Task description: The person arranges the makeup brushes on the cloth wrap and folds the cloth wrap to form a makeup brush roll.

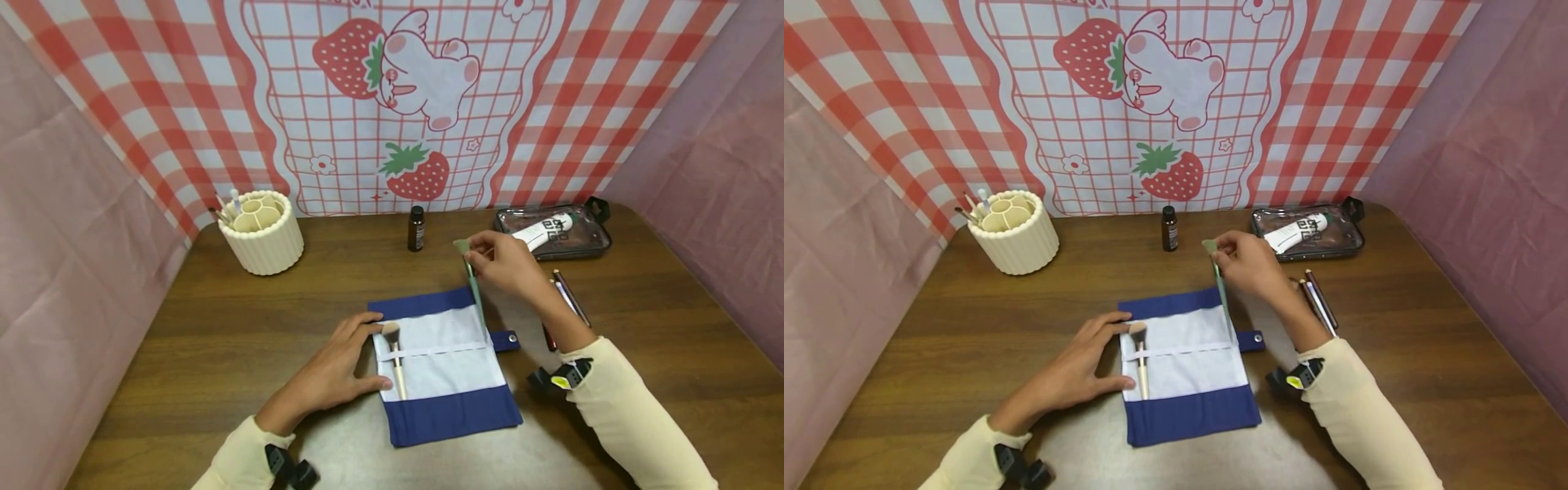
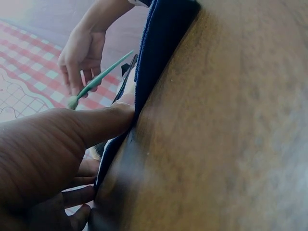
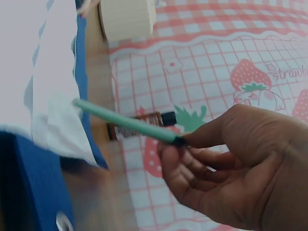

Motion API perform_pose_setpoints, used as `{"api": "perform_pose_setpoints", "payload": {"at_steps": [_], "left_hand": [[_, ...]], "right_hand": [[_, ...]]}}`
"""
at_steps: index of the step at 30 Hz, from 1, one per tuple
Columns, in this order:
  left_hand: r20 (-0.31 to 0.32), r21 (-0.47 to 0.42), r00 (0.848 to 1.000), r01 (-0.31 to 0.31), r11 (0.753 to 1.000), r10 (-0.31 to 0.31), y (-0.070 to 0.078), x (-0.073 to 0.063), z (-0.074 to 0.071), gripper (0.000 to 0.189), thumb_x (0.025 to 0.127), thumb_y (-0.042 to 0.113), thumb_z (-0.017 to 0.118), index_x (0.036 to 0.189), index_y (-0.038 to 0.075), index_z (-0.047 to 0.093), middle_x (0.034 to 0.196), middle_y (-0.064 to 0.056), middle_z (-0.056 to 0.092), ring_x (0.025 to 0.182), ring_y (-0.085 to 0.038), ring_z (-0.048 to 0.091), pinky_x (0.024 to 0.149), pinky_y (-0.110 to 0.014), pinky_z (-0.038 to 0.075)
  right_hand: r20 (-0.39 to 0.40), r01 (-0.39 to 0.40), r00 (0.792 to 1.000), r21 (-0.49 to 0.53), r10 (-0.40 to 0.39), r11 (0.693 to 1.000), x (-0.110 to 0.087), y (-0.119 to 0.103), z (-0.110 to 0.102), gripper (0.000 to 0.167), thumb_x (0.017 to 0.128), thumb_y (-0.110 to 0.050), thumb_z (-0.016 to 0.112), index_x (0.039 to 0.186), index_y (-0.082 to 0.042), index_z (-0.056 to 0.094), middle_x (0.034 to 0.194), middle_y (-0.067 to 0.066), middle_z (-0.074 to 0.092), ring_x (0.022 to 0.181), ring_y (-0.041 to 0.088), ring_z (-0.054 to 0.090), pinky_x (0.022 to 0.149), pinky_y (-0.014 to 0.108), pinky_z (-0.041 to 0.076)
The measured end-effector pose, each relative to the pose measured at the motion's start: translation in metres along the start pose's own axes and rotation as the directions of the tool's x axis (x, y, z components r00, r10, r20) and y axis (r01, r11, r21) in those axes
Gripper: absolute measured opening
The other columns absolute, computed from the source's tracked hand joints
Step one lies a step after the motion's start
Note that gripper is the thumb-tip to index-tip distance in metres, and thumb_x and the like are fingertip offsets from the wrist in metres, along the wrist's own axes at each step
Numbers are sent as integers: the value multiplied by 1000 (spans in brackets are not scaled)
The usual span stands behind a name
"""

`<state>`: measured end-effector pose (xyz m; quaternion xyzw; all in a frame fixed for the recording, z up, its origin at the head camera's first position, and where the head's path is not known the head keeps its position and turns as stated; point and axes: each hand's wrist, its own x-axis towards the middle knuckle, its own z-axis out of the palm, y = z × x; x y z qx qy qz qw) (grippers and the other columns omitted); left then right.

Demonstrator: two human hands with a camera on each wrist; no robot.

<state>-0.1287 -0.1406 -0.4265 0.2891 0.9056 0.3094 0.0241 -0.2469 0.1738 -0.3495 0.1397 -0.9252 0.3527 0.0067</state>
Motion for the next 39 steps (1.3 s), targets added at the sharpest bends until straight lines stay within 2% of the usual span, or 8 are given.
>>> {"api": "perform_pose_setpoints", "payload": {"at_steps": [2,4,8,11,17,25,34,39], "left_hand": [[-1,2,1000,-1,1000,1,0,0,0,85,80,46,84,144,5,48,156,-8,34,144,-27,29,111,-50,36],[-2,5,1000,-1,1000,1,0,0,0,84,79,46,84,144,5,48,156,-8,34,144,-27,29,111,-49,36],[-5,10,1000,-6,1000,6,0,0,0,84,79,46,84,143,4,48,156,-8,35,143,-28,30,111,-50,36],[4,9,1000,5,1000,-5,0,0,0,85,80,47,83,144,6,48,156,-7,34,143,-27,29,112,-49,35],[14,3,1000,17,1000,-17,0,0,0,84,80,49,82,146,9,47,157,-6,34,144,-24,28,112,-48,35],[22,-5,999,28,1000,-27,1,0,0,84,81,49,82,146,9,47,157,-6,33,144,-25,27,112,-48,34],[23,10,999,38,999,-39,0,0,-1,85,81,50,81,147,9,46,157,-5,33,144,-24,27,112,-48,35],[18,9,999,37,999,-37,-1,0,0,85,81,50,81,147,8,46,157,-4,33,144,-24,27,113,-48,34]], "right_hand": [[4,-3,1000,115,3,993,2,-3,8,27,99,-15,63,119,1,64,102,16,70,86,29,69,72,40,58],[12,-8,1000,242,5,970,4,-6,16,26,99,-12,63,120,3,63,103,18,69,84,32,69,70,41,60],[16,10,1000,452,-20,892,6,-11,34,27,99,-4,62,122,9,59,102,23,65,79,38,67,70,46,60],[13,22,999,544,-35,839,6,-15,46,27,99,-1,61,123,10,56,101,24,63,77,38,66,72,48,59],[58,-35,998,671,-5,741,6,-19,67,28,99,0,60,124,9,51,102,21,58,78,28,65,75,46,59],[127,-98,992,693,13,714,6,-16,77,26,100,2,57,124,8,49,99,19,59,77,23,63,71,38,60],[120,-147,989,722,87,676,9,-13,78,28,100,2,57,126,8,49,101,18,59,79,22,63,72,36,60],[109,-154,988,727,110,669,10,-11,80,28,101,0,56,127,7,49,101,17,59,78,21,64,74,39,60]]}}
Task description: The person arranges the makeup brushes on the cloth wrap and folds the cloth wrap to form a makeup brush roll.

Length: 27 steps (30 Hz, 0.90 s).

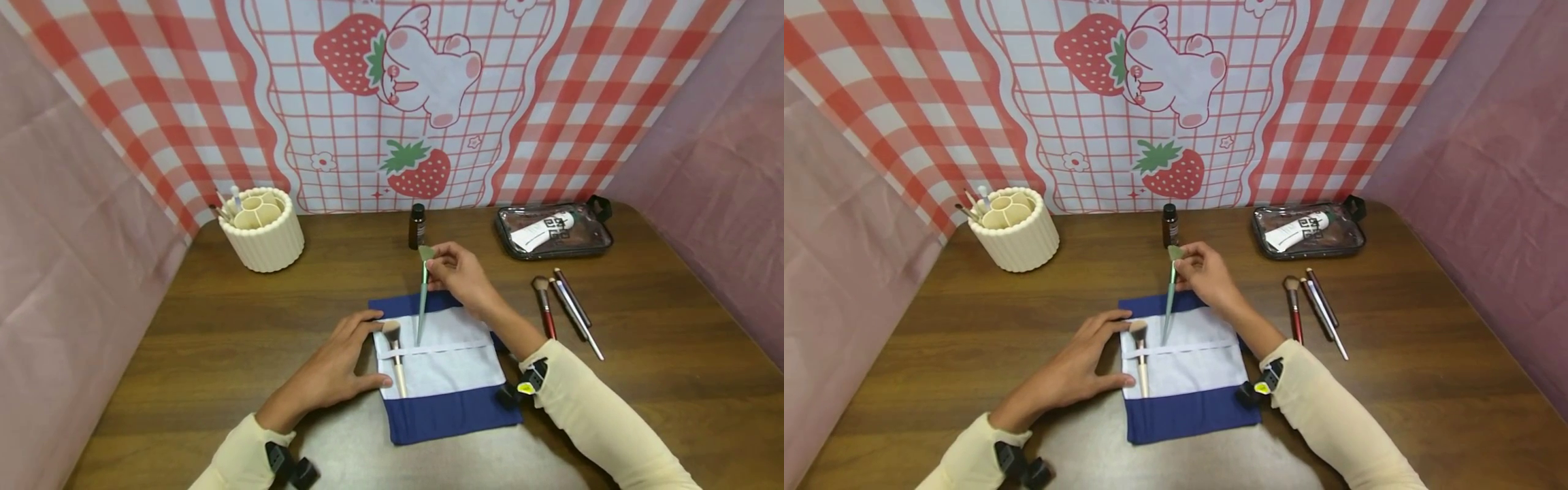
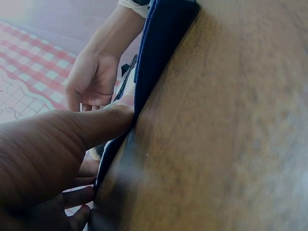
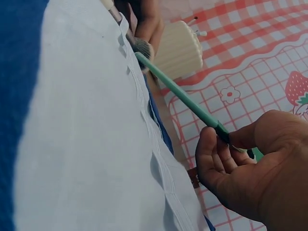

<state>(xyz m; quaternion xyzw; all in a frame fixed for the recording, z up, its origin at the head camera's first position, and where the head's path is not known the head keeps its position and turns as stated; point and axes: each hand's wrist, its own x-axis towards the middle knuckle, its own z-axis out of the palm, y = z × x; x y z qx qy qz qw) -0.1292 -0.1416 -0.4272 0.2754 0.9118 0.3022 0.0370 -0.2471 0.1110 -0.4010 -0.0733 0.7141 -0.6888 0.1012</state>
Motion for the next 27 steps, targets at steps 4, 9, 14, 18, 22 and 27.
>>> {"api": "perform_pose_setpoints", "payload": {"at_steps": [4,9,14,18,22,27], "left_hand": [[-1,-1,1000,1,1000,-1,-1,0,0,86,81,50,81,147,8,46,157,-4,32,144,-24,27,114,-48,32],[-2,1,1000,-2,1000,2,-1,0,1,86,81,50,81,147,9,46,158,-4,32,145,-23,27,114,-47,33],[-1,3,1000,-1,1000,1,-1,1,1,86,81,51,81,147,9,46,158,-4,33,144,-23,27,113,-47,33],[5,1,1000,5,1000,-5,-1,1,1,86,80,51,81,147,9,46,158,-4,32,144,-23,27,113,-47,33],[11,-5,1000,13,1000,-13,0,0,1,87,81,51,81,148,9,45,158,-4,31,145,-23,26,113,-48,33],[10,1,1000,11,1000,-11,0,0,0,87,80,51,81,147,8,46,158,-4,31,145,-23,26,113,-48,33]], "right_hand": [[33,-35,999,-5,35,999,1,3,1,29,101,0,55,128,8,47,99,16,59,78,21,64,74,38,60],[70,-64,996,0,64,998,1,9,5,29,100,3,54,127,11,46,95,15,59,76,21,62,70,34,60],[24,-25,999,8,25,1000,3,10,3,27,100,1,56,125,8,48,97,16,60,76,22,63,70,36,60],[60,-42,997,-29,44,999,3,10,2,27,101,1,55,126,9,48,99,18,60,77,23,63,71,36,60],[150,-86,984,-77,96,993,1,11,3,27,100,2,55,126,9,49,99,20,61,78,24,64,72,39,60],[267,-112,953,-128,143,986,-9,6,5,27,99,1,58,124,8,50,98,22,63,76,29,68,72,43,60]]}}
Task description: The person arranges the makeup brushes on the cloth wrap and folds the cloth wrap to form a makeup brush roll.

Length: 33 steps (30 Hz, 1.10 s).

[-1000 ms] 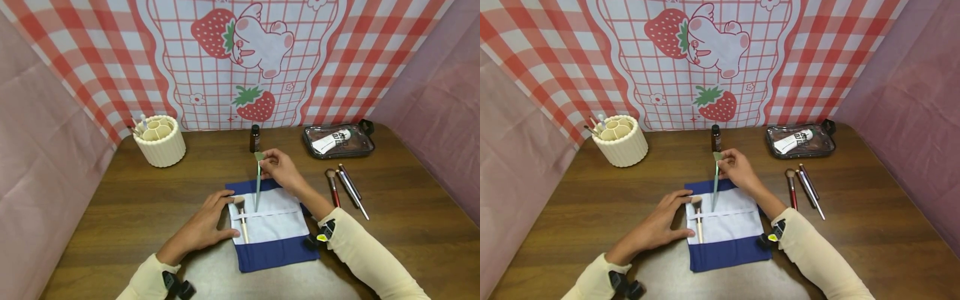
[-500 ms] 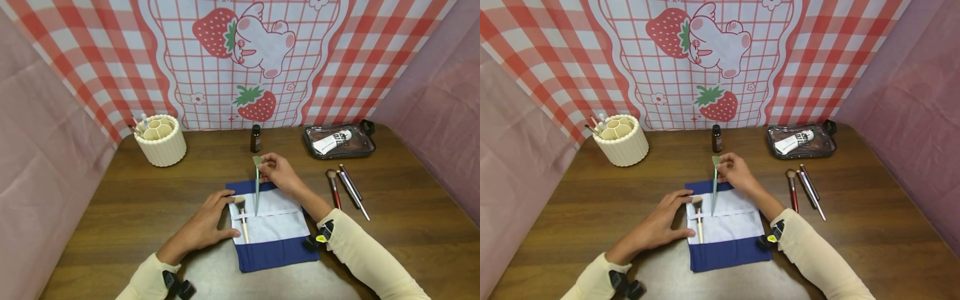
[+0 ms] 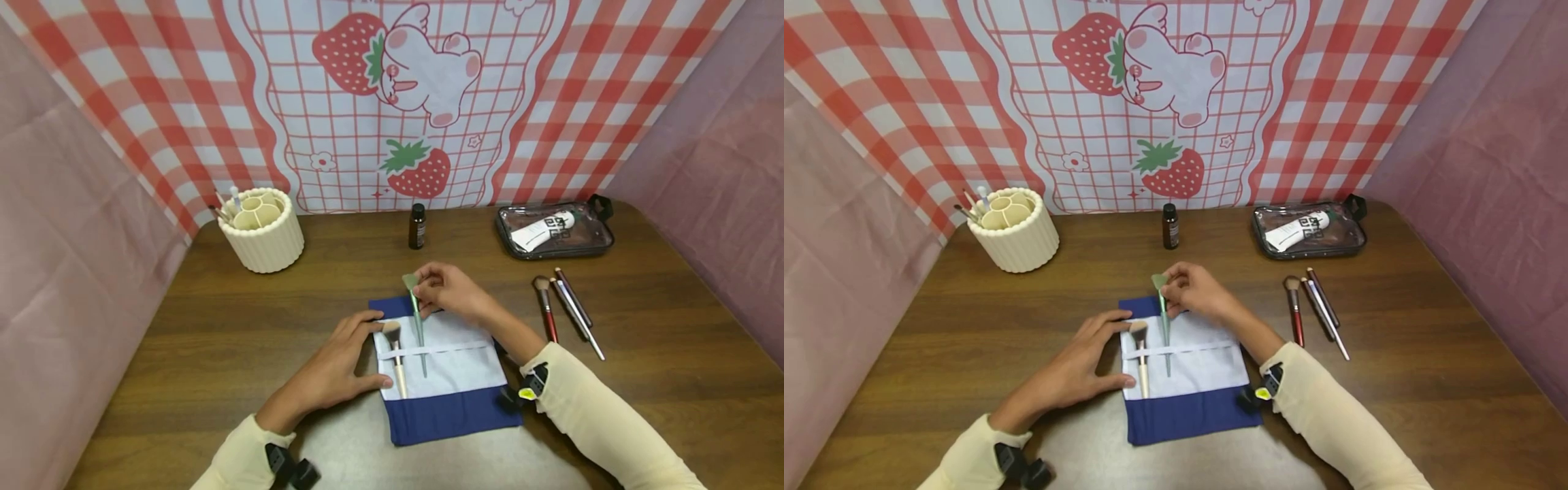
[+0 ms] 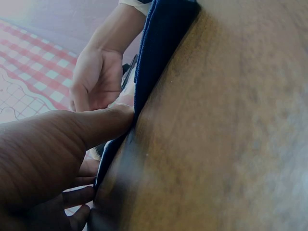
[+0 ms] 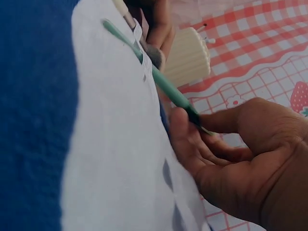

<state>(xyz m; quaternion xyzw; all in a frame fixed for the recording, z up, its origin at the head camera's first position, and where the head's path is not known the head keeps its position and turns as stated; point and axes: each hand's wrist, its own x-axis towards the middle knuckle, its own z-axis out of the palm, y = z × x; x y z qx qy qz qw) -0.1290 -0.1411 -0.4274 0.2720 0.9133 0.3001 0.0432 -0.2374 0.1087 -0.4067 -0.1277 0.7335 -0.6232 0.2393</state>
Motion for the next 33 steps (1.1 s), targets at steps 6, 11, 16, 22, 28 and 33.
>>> {"api": "perform_pose_setpoints", "payload": {"at_steps": [6,11,16,22,28,33], "left_hand": [[-8,6,1000,-9,1000,9,0,0,1,86,80,50,81,147,9,46,157,-5,33,144,-23,27,113,-48,33],[-10,-2,1000,-8,1000,8,0,0,1,86,80,50,82,147,9,46,157,-5,33,144,-23,27,113,-48,33],[-5,-7,1000,-3,1000,3,2,0,0,85,80,50,82,146,7,47,157,-5,33,144,-23,27,113,-48,33],[-12,1,1000,-11,1000,11,1,-1,2,85,80,51,82,146,8,48,157,-4,33,144,-23,27,113,-47,33],[-14,-2,1000,-17,1000,17,1,0,3,86,80,51,82,147,10,47,157,-4,33,144,-23,27,113,-48,34],[-14,-5,1000,-13,1000,13,0,1,2,85,80,50,82,147,10,47,157,-4,33,144,-24,27,112,-49,34]], "right_hand": [[164,-40,985,-51,48,998,-14,-4,1,24,98,1,59,120,9,51,93,22,66,74,32,70,72,45,60],[224,0,974,-185,42,983,-24,-4,-3,19,97,-5,64,112,5,57,86,17,66,71,26,66,66,37,58],[266,119,964,-415,-4,902,-34,-3,-6,12,95,-14,70,101,-6,64,85,6,65,71,18,59,61,29,50],[240,231,966,-620,-99,750,-47,-9,-11,8,97,-19,68,102,-13,67,85,-5,64,72,10,58,62,27,50],[-35,101,969,-848,-245,521,-68,-29,-44,10,97,-21,68,101,-12,68,83,-2,66,72,13,60,61,35,50],[-223,-129,950,-917,-217,378,-86,-38,-84,12,93,-18,68,96,-7,65,79,3,66,68,20,61,58,42,49]]}}
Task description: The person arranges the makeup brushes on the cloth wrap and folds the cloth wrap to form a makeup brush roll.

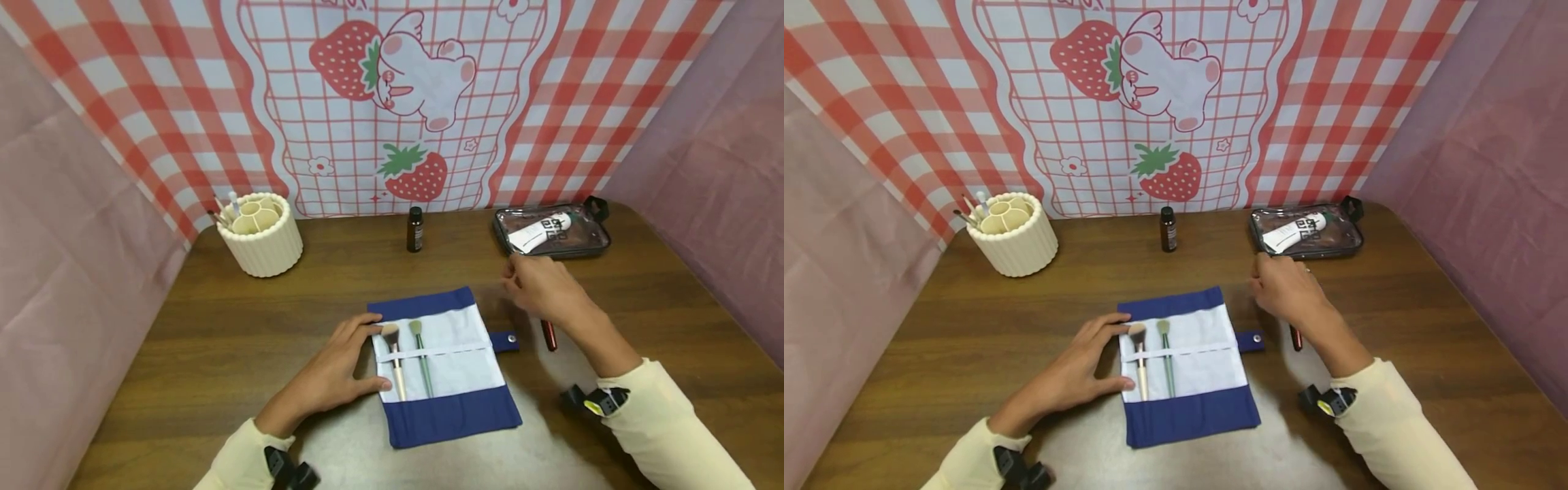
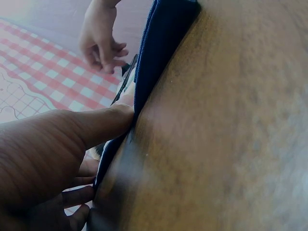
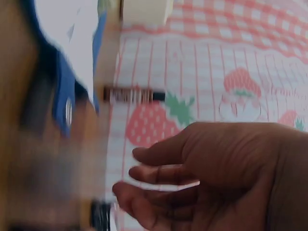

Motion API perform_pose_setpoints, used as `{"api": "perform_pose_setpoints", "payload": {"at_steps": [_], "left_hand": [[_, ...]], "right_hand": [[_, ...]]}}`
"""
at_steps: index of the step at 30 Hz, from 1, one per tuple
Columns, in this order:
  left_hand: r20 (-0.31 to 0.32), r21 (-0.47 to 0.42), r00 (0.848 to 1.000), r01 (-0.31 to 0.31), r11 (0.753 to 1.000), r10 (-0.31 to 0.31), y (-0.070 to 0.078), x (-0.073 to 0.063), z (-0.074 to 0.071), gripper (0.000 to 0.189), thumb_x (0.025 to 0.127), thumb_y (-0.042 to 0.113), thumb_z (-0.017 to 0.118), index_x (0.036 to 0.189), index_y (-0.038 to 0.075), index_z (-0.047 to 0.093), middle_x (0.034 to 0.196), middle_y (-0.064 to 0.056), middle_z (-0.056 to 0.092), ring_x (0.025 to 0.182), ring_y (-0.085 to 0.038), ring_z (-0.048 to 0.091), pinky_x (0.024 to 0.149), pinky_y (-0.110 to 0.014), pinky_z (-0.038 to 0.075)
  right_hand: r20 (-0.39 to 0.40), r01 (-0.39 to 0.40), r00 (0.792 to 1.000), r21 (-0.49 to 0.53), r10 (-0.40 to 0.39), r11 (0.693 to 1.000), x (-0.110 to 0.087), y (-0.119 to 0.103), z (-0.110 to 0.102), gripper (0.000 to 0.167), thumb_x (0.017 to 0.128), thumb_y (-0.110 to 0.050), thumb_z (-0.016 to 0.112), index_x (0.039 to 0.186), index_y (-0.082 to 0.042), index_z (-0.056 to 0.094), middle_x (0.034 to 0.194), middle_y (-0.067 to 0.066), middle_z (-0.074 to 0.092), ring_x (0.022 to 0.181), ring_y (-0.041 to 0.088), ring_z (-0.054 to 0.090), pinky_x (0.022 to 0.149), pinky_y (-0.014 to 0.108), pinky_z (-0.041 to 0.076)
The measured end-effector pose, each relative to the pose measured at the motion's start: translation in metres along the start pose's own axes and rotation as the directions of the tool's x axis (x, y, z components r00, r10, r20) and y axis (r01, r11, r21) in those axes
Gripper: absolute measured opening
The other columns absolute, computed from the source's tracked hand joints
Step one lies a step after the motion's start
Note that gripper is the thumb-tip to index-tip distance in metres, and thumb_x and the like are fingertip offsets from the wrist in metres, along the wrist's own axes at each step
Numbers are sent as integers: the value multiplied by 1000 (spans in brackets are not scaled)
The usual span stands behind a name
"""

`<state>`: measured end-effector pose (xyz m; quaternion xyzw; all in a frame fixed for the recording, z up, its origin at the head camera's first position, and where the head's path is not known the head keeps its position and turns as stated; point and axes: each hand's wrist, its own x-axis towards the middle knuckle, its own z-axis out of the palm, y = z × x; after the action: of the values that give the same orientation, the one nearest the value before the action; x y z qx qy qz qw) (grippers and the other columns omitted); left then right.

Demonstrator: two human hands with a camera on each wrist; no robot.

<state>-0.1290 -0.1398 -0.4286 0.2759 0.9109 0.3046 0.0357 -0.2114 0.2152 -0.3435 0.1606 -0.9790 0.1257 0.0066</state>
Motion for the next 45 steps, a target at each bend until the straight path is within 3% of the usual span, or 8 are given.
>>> {"api": "perform_pose_setpoints", "payload": {"at_steps": [5,12,19,24,28,33,41,45], "left_hand": [[-4,-2,1000,-3,1000,3,0,-1,0,85,80,50,82,146,10,47,157,-5,33,144,-24,27,113,-49,34],[-6,-1,1000,-10,1000,10,0,0,0,85,80,50,82,146,9,47,157,-4,33,144,-23,27,113,-48,34],[-7,-5,1000,-19,1000,19,0,0,0,84,81,49,81,145,7,47,157,-5,33,144,-24,27,113,-48,34],[-4,-5,1000,-13,1000,13,-1,1,-1,85,81,49,82,145,6,47,158,-5,33,145,-24,27,114,-49,32],[-2,-7,1000,-7,1000,7,-1,0,-1,85,81,49,82,145,6,47,158,-4,33,145,-24,26,114,-49,32],[0,-6,1000,-5,1000,5,-1,0,-1,85,81,50,82,145,7,47,158,-4,33,145,-24,26,114,-48,32],[5,-5,1000,1,1000,-1,0,0,-2,85,80,49,82,146,8,47,158,-4,32,145,-24,27,113,-48,33],[6,-8,1000,0,1000,0,0,0,-2,85,80,49,82,146,8,47,158,-4,32,145,-24,27,113,-49,33]], "right_hand": [[64,-112,991,-94,119,989,-3,29,-10,17,92,-19,68,81,-9,61,70,5,59,63,26,56,55,45,45],[141,-105,983,-90,117,990,-5,45,-1,21,86,-26,78,83,-10,64,79,6,65,71,30,61,64,51,49],[150,-97,984,-30,100,995,-4,48,7,31,84,-23,79,100,-5,59,88,12,67,81,39,64,68,54,49],[134,-79,989,157,58,984,0,42,-1,30,88,-20,75,106,-4,57,85,6,69,75,26,65,65,43,50],[134,-59,991,407,5,912,6,33,-9,31,94,-14,70,117,0,55,91,9,72,73,21,67,64,35,54],[150,-56,987,674,-62,737,15,22,-6,45,97,-2,61,139,5,44,105,24,68,85,25,69,73,44,59],[150,-57,979,847,-136,529,30,0,14,57,98,3,57,150,4,33,114,34,62,89,25,71,79,51,58],[144,-61,980,876,-138,478,36,-12,25,57,99,2,56,151,0,32,116,34,60,91,26,70,80,49,58]]}}
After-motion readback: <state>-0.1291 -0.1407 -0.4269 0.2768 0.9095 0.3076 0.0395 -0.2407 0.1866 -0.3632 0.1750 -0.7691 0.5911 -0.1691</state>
